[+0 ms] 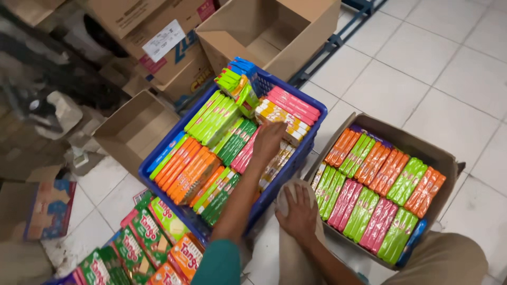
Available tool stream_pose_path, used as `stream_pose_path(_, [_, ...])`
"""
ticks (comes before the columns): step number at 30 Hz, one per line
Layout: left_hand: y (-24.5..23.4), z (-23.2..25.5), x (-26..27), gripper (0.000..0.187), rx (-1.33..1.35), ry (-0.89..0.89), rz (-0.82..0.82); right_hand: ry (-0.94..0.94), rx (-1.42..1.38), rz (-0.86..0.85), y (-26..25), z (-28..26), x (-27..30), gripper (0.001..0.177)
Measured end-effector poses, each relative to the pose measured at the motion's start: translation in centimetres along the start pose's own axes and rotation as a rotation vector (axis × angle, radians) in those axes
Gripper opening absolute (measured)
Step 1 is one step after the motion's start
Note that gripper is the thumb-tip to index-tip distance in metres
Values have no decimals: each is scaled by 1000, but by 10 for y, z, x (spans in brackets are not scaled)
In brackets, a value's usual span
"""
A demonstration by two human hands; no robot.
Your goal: The person sits on the floor and transfers packets of Tango snacks from a blue crate into a cardboard box. They pick up the packets one by one and arrange them neatly in rows inside the box.
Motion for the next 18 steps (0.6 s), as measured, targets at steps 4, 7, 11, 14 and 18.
stream_pose_path(4, [37,-33,-49,56,-272,91,-178,13,-16,13,9,4,-5,86])
stream_pose_path(7, [62,-46,-56,56,-324,175,-386,8,-14,30,11,5,-5,86])
stream_pose_path(11, [70,-60,-47,49,-364,337,-174,-15,-71,-45,3,1,-8,87])
stream_pose_path(14, [67,-60,-45,46,-373,393,-54,-19,-96,-68,6,-1,-6,86])
stream_pose_path(18, [46,-60,-40,49,-314,300,-41,-44,-84,32,7,-1,-6,85])
Point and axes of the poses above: each hand's wrist, its own x-axis away from the middle knuckle, its own y-axis out of the palm, z = x × y, the point moved 2 cm from there along -x, towards the middle knuckle, and after that the axes turned 13 degrees about -z, right-handed, at the moved point
